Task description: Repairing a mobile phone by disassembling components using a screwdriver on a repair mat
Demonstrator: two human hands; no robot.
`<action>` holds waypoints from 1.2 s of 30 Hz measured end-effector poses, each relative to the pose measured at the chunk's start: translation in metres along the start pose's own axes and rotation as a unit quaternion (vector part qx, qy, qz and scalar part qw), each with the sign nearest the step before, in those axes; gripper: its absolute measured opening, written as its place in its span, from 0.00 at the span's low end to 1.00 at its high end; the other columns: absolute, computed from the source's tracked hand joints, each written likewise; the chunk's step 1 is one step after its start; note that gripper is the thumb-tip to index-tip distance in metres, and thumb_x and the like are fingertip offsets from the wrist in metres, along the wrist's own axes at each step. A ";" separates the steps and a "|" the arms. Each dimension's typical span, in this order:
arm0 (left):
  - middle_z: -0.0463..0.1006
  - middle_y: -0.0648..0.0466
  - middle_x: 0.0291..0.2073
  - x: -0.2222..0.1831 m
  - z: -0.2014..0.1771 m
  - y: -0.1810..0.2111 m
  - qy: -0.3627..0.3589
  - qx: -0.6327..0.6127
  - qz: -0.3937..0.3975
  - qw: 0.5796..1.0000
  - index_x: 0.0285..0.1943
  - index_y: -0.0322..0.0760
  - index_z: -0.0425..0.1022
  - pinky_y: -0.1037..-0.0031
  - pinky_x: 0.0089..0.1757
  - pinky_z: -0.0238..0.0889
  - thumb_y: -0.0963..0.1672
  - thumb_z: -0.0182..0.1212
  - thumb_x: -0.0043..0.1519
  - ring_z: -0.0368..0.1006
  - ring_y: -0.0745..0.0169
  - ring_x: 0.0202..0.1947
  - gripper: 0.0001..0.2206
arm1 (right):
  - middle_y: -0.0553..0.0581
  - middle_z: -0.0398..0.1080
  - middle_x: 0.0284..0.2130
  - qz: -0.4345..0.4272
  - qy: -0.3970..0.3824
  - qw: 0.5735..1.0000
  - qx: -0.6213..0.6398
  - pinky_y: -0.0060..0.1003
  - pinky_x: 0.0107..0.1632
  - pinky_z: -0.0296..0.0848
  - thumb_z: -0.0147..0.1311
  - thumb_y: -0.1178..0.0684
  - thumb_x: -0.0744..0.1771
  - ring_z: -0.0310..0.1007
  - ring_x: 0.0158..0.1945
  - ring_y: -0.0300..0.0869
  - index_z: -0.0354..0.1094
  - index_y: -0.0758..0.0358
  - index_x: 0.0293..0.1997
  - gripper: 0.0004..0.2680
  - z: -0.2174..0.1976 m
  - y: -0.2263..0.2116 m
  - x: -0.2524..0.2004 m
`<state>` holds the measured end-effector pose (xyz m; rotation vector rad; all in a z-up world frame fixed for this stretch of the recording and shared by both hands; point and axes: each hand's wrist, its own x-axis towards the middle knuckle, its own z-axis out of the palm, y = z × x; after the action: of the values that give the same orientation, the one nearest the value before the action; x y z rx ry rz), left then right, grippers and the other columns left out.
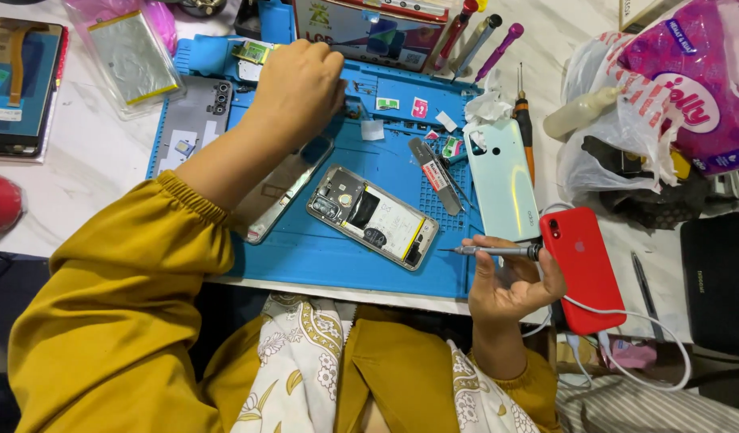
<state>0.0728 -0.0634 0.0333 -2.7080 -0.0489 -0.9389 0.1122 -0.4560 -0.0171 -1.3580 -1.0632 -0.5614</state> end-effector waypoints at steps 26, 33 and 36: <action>0.69 0.44 0.40 0.010 -0.148 0.055 0.016 -0.372 0.014 0.928 0.45 0.32 0.76 0.57 0.38 0.60 0.39 0.64 0.67 0.67 0.43 0.37 0.03 | 0.73 0.65 0.28 0.080 0.024 0.995 -0.046 0.46 0.35 0.78 0.44 0.63 0.73 0.69 0.27 0.55 0.40 0.54 0.70 0.19 0.007 -0.029 0.021; 0.67 0.39 0.35 -0.048 -0.221 0.039 0.226 -0.420 -0.162 0.864 0.30 0.24 0.66 0.62 0.42 0.57 0.44 0.49 0.71 0.63 0.48 0.36 0.17 | 0.71 0.64 0.42 -0.010 -0.175 0.966 -0.190 0.45 0.46 0.74 0.41 0.78 0.68 0.67 0.45 0.57 0.73 0.72 0.48 0.14 -0.006 -0.040 0.074; 0.66 0.41 0.31 -0.063 -0.199 0.044 0.290 -0.418 -0.168 0.844 0.29 0.29 0.64 0.62 0.39 0.57 0.46 0.47 0.71 0.61 0.48 0.32 0.17 | 0.70 0.62 0.46 0.058 -0.269 0.935 -0.224 0.46 0.56 0.77 0.38 0.78 0.66 0.69 0.51 0.58 0.74 0.74 0.49 0.16 0.015 -0.053 0.113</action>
<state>-0.0915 -0.1557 0.1333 -3.0187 0.0133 -2.3138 0.1142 -0.4240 0.1046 -2.0402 -1.3291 -0.3568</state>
